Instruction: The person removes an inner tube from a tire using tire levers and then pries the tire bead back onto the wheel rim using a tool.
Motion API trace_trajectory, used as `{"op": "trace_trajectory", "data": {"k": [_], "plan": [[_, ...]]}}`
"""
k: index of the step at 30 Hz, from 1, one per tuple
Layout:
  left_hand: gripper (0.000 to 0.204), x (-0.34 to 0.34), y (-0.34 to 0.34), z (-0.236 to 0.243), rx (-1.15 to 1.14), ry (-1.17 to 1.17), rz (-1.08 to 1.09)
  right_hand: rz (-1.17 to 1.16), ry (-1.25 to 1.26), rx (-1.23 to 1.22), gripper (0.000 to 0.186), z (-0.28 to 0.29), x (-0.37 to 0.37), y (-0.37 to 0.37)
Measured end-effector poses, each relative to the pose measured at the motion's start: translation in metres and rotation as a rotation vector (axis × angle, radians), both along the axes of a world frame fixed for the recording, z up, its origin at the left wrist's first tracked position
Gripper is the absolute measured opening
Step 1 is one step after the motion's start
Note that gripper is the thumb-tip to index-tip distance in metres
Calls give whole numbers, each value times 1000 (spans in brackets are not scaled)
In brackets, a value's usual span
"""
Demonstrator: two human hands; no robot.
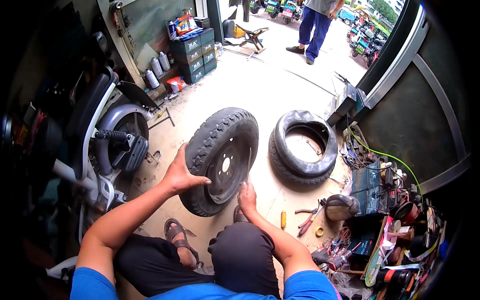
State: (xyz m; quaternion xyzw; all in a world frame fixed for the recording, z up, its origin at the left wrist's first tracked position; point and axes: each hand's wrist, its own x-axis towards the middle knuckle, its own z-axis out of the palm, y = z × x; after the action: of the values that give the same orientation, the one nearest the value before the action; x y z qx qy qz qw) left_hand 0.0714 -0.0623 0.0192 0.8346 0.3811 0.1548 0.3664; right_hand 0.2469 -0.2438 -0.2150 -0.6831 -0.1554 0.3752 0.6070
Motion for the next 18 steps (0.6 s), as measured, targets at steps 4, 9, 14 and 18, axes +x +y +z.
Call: {"op": "trace_trajectory", "data": {"k": [4,9,14,18], "plan": [[124,4,-23,16,-72,18,118,-92,54,47,26,-6,-4,-35],[107,13,-2,41,10,129,84,-39,123,-25,46,6,-1,-64],[102,51,-1,93,197,187,-21,21,-160,-127,53,22,16,-127],[113,57,40,66,375,114,-45,-50,-177,-204,56,-4,23,-136]]}}
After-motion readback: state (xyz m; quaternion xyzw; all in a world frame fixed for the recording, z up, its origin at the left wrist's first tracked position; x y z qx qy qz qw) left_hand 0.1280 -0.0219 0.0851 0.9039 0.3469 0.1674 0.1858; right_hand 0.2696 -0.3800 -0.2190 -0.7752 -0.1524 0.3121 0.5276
